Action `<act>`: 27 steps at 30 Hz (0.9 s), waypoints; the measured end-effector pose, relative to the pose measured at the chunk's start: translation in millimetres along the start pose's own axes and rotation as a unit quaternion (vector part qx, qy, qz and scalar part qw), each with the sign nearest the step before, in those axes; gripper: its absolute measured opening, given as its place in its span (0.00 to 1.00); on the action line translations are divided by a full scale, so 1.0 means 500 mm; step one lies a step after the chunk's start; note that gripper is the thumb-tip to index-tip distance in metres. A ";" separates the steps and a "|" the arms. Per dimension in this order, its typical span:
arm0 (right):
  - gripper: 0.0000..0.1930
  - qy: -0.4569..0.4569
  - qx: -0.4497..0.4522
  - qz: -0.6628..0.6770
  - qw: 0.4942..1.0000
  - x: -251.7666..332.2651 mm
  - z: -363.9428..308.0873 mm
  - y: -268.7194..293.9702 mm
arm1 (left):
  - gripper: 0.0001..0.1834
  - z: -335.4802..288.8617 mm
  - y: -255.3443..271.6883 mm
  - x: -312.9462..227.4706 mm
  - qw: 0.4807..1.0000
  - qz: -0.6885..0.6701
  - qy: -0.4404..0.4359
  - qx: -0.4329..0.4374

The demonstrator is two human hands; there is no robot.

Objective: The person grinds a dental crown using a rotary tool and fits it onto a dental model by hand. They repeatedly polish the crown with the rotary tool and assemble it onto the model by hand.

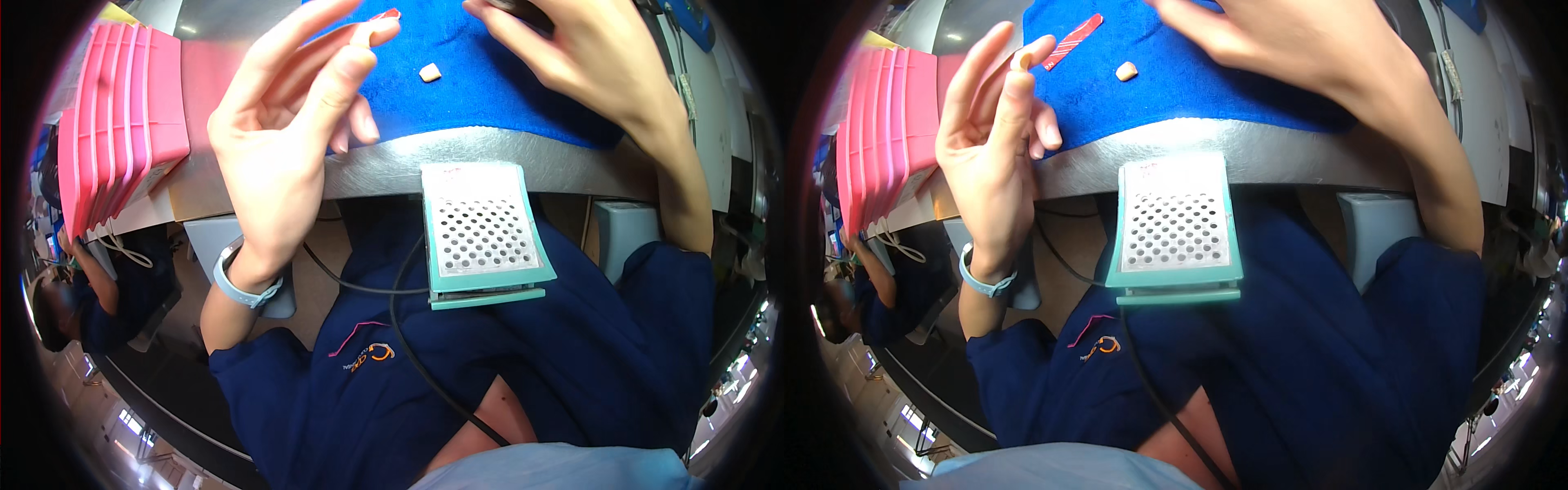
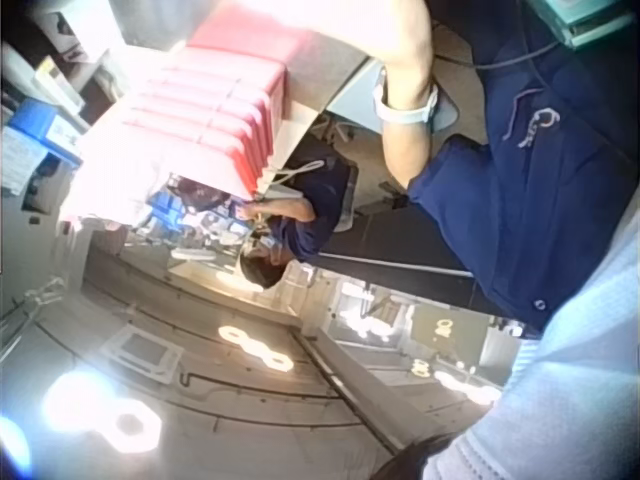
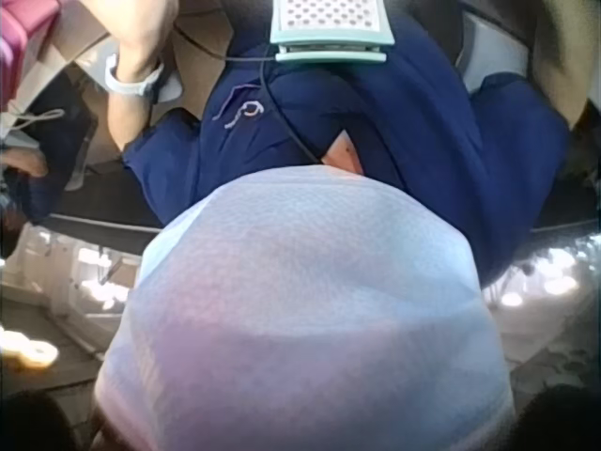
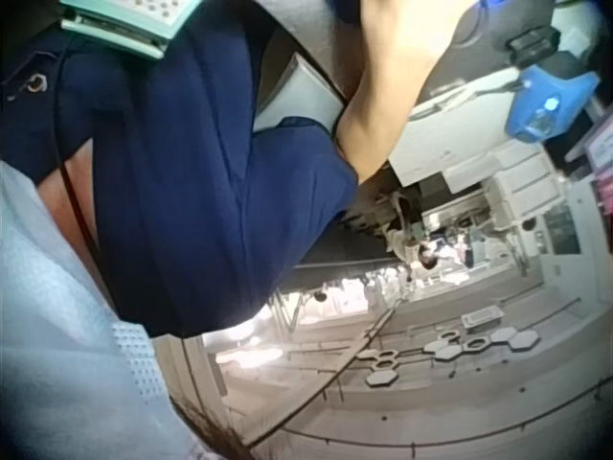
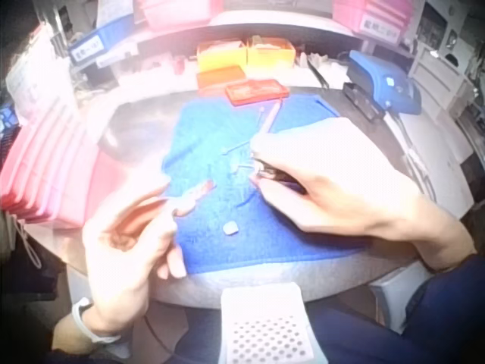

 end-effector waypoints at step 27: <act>0.11 -0.166 0.035 0.570 0.804 0.029 -0.014 -0.050 | 0.13 -0.014 -0.010 -0.028 0.992 0.052 -0.091 0.072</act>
Point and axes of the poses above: each hand's wrist, its own z-axis towards the middle knuckle, its own y-axis out of the back of the hand, x = y × z, the point moved 7 cm from there along z, towards the middle knuckle, and after that the axes turned 11 degrees about -z, right-handed, at the moved point
